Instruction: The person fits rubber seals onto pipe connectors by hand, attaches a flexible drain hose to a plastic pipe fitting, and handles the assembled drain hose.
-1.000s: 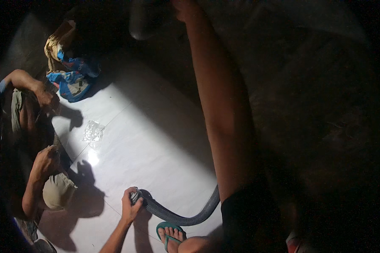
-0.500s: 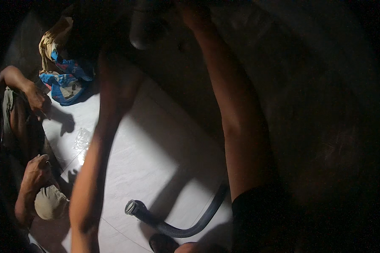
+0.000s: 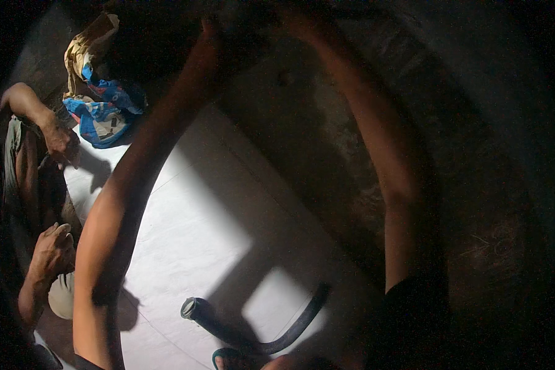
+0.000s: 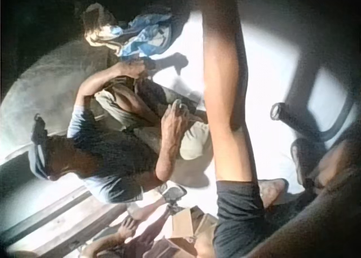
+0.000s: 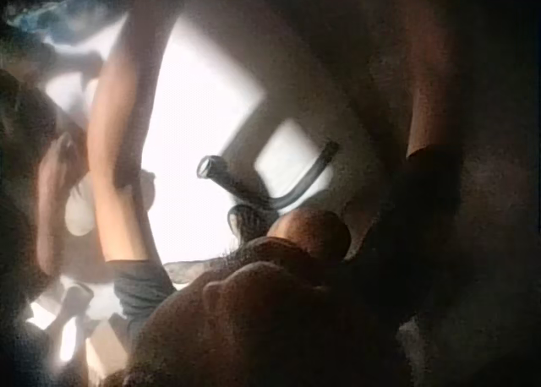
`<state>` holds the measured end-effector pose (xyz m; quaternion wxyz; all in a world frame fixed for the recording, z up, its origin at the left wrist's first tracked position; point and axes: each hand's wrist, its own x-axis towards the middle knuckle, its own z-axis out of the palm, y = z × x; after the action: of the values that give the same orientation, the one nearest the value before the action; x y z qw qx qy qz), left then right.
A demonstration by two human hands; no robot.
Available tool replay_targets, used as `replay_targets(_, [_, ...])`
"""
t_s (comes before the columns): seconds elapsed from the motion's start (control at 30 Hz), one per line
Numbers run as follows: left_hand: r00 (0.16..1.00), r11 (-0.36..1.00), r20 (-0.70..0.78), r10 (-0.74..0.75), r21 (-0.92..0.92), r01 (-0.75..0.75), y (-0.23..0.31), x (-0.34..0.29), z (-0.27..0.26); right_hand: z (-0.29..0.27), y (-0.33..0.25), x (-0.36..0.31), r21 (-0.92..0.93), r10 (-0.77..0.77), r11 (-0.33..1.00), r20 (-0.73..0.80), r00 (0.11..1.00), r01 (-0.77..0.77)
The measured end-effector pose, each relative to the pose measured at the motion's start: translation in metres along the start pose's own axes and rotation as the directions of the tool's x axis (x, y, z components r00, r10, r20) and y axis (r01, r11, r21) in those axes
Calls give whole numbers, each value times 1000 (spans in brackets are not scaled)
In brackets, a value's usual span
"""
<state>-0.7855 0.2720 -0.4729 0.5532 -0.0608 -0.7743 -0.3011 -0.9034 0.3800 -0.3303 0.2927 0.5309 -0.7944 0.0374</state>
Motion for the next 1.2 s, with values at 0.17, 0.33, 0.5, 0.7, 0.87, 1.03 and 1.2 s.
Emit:
replay_targets(0.17, [978,976,-110,180,143,-164,-12,-10,5,-1,5,-5,-356,-158,920,52,986,166])
replay_targets(0.33, [960,956,-24,278,110,-274,2,-8,-13,-21,-5,-12,-337,-204,902,220,954,271])
replay_targets(0.5, [994,980,85,-67,-179,82,-4,2,-6,3,4,-24,-176,-51,984,-241,969,8])
replay_targets(0.7, [895,911,190,-403,-16,413,28,5,-12,23,-52,-79,-129,279,909,-518,808,-396])
replay_targets(0.87, [998,920,-1,65,388,-59,-7,-29,-12,39,-78,-59,923,827,-92,279,488,-373])
replay_targets(1.03, [977,948,203,-63,317,-5,80,-125,-101,28,-50,-52,888,376,-460,216,901,-21])
replay_targets(1.2, [532,908,771,-350,141,394,172,-192,-241,18,-57,-55,938,450,-339,228,864,-71])
